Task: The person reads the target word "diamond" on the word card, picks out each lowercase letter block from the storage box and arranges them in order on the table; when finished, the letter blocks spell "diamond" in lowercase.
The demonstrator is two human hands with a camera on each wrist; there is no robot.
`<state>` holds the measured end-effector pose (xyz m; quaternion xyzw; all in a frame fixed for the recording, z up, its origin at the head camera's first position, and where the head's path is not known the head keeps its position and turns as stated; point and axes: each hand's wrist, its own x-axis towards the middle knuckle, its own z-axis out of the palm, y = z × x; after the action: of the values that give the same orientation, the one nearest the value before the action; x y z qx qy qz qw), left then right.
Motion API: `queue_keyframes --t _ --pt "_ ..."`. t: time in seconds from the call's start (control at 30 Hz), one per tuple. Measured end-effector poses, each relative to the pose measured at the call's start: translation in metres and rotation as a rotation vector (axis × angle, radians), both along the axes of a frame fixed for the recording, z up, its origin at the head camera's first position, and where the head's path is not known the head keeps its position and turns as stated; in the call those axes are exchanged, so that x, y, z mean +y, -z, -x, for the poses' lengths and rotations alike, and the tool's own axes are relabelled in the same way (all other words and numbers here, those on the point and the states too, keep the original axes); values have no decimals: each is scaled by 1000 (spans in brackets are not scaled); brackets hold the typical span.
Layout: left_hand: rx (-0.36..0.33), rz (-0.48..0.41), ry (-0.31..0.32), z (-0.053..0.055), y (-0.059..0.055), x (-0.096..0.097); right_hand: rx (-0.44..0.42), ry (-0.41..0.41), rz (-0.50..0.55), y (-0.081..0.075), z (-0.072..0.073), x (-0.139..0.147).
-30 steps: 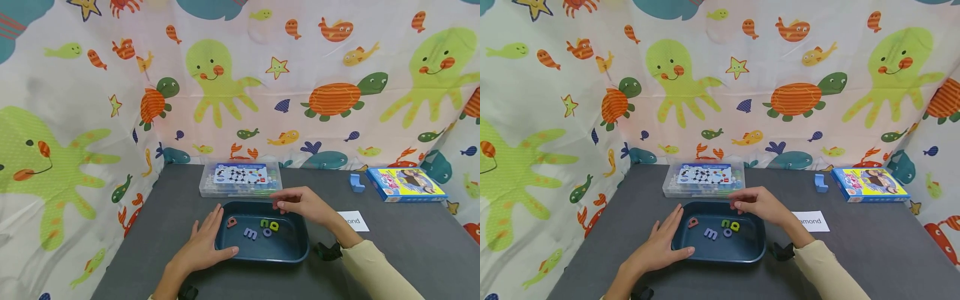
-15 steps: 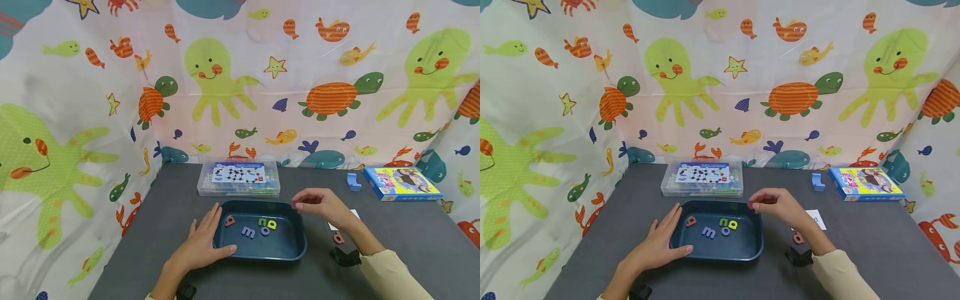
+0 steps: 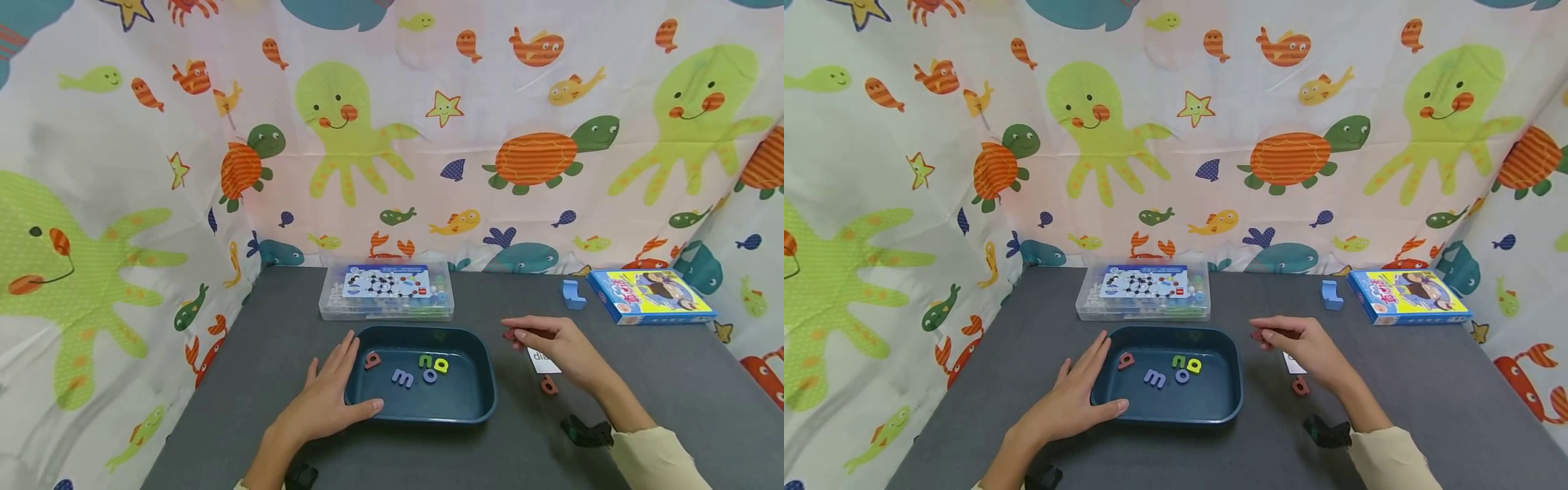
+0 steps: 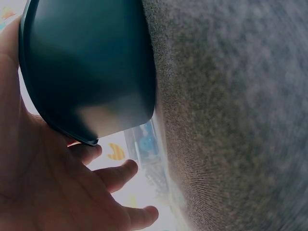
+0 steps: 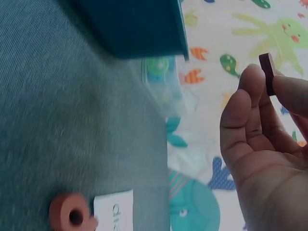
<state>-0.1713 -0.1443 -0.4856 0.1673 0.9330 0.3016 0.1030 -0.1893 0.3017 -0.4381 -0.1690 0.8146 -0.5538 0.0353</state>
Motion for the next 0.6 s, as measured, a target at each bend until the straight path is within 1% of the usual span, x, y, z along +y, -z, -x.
queue_keyframes --t 0.1,0.2,0.3,0.6 --pt "1 -3 -2 0 0 -1 -21 18 -4 1 -4 9" --pt "3 -2 -3 -1 0 -1 -63 42 -7 3 -9 18" --pt "2 5 -3 -2 0 -1 -92 78 -21 8 -14 29" --pt "-1 -7 5 -1 -3 -1 -89 205 -92 25 -23 59"
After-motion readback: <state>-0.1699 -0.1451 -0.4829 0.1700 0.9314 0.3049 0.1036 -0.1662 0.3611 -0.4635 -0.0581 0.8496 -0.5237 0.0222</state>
